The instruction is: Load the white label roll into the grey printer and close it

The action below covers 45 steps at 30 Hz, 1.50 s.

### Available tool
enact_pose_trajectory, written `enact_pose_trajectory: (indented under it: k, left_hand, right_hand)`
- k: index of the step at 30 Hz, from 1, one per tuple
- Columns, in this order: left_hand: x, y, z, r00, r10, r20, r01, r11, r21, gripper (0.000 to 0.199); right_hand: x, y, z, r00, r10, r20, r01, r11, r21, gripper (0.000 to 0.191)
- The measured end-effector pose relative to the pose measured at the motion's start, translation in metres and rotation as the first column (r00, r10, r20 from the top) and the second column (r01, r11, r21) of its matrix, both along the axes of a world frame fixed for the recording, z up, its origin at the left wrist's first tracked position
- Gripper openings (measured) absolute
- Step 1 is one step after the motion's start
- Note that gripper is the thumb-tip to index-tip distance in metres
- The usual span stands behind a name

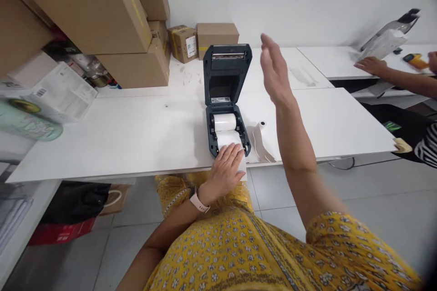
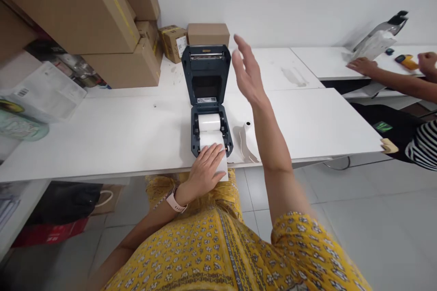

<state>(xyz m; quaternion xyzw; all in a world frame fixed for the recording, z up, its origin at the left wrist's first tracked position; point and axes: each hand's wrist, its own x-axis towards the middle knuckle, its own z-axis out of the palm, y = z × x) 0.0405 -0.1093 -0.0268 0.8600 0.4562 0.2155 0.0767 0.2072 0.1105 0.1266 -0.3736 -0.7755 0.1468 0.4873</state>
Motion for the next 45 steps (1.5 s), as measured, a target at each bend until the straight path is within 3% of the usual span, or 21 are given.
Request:
enact_pose_trajectory:
  k: [3,5,7,9,11,14,18,21,24,27,31,36,41,45]
  left_hand:
    - [-0.002,-0.012,-0.004,1.0,0.02,0.002,-0.02,0.999,0.025,0.066]
    - [-0.003,-0.02,-0.007,1.0,0.024,0.013,-0.025,0.999,0.04,0.061]
    - [-0.005,-0.027,-0.01,0.999,0.015,0.04,-0.017,0.999,0.052,0.055]
    - [-0.007,-0.033,-0.013,0.997,-0.003,0.078,-0.001,0.999,0.054,0.049]
    - [-0.007,-0.037,-0.016,0.992,-0.026,0.124,0.02,0.999,0.049,0.043]
    - [-0.005,-0.04,-0.021,0.976,-0.045,0.212,0.037,0.998,0.041,0.038]
    - [-0.002,-0.044,-0.02,0.932,-0.054,0.358,0.024,0.996,0.086,0.033]
    - [-0.006,-0.041,-0.007,0.879,-0.081,0.469,-0.035,0.972,0.233,0.035]
    - [-0.016,-0.025,0.008,0.847,0.002,0.531,-0.227,0.906,0.357,0.04]
    - [-0.025,0.002,0.013,0.848,0.142,0.51,-0.358,0.864,0.355,0.046]
    - [-0.028,0.03,-0.003,0.877,0.125,0.464,-0.313,0.881,0.354,0.046]
    - [-0.022,0.036,-0.024,0.855,0.081,0.512,-0.316,0.864,0.392,0.043]
    - [-0.022,0.043,-0.028,0.835,0.062,0.546,-0.317,0.865,0.388,0.039]
    - [-0.027,0.026,-0.027,0.803,0.111,0.585,-0.313,0.915,0.256,0.036]
  right_hand:
    - [-0.027,0.054,0.008,0.997,0.074,0.021,-0.073,0.996,-0.052,0.077]
    - [-0.036,0.052,0.01,0.996,0.085,0.012,-0.084,0.993,-0.077,0.08]
    - [-0.035,0.023,0.005,0.999,0.047,-0.004,-0.047,0.998,-0.049,0.075]
    - [-0.029,-0.021,-0.011,1.0,-0.015,-0.026,0.016,1.0,0.024,0.063]
    - [-0.02,-0.068,-0.039,0.997,-0.068,-0.044,0.073,0.989,0.127,0.053]
    - [-0.006,-0.123,-0.091,0.991,-0.096,0.097,0.084,0.99,0.115,0.052]
    - [0.001,-0.158,-0.143,0.975,-0.076,0.21,0.053,0.992,0.115,0.046]
    - [-0.007,-0.166,-0.161,0.99,-0.11,0.092,0.09,0.977,0.194,0.047]
    - [-0.019,-0.166,-0.171,0.989,-0.134,-0.057,0.144,0.952,0.269,0.048]
    - [-0.024,-0.163,-0.18,0.983,-0.153,-0.1,0.177,0.935,0.307,0.049]
    - [-0.022,-0.163,-0.187,0.984,-0.156,-0.086,0.176,0.932,0.316,0.049]
    - [-0.023,-0.164,-0.198,0.98,-0.18,-0.08,0.196,0.934,0.299,0.049]
    - [-0.032,-0.158,-0.204,0.963,-0.228,-0.144,0.267,0.883,0.386,0.047]
    - [-0.031,-0.16,-0.198,0.965,-0.229,-0.125,0.259,0.897,0.357,0.046]
